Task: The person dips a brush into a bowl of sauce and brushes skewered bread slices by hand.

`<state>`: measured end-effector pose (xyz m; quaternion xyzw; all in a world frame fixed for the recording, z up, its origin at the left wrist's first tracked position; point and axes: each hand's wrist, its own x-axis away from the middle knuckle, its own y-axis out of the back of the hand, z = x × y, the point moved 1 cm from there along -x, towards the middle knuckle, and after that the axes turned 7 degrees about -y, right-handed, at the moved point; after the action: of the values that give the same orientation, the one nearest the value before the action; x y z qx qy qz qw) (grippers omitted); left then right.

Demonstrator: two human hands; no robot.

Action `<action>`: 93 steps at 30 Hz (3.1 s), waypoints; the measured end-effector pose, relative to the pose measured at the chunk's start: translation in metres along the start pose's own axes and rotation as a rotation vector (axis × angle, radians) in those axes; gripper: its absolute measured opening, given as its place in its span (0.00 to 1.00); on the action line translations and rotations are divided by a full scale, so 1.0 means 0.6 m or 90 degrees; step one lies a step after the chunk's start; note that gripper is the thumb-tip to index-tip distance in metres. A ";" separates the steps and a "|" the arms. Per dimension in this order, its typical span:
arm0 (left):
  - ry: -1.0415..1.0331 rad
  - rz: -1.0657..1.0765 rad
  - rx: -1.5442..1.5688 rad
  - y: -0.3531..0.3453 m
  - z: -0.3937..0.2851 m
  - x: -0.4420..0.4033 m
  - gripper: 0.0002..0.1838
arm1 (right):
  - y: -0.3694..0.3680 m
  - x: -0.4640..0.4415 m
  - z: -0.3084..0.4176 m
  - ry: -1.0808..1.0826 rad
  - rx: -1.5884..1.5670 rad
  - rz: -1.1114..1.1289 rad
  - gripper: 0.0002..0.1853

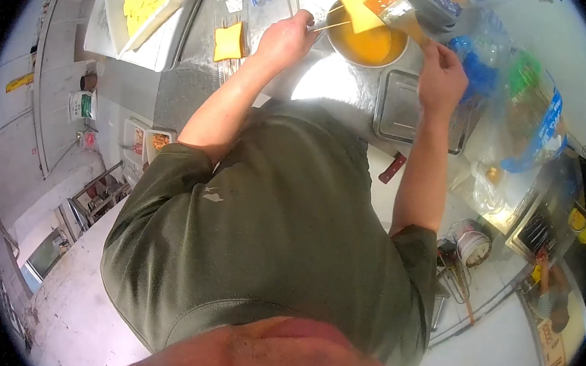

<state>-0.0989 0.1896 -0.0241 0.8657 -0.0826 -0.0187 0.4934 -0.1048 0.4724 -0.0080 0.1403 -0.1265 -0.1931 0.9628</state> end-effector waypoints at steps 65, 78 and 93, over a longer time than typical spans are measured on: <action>0.541 -0.199 0.296 -0.046 0.280 0.275 0.18 | -0.034 0.033 -0.097 -0.141 -0.138 0.151 0.10; 0.239 -0.195 -0.120 0.008 0.203 0.216 0.25 | -0.017 0.022 -0.083 0.102 0.299 0.070 0.16; 0.434 -0.002 0.120 -0.104 0.196 -0.146 0.15 | -0.094 -0.022 -0.042 0.214 0.744 0.138 0.14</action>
<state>-0.1907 0.1346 -0.1424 0.8638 0.0870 0.2785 0.4107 -0.1281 0.4332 -0.0521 0.6595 -0.0715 0.0317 0.7476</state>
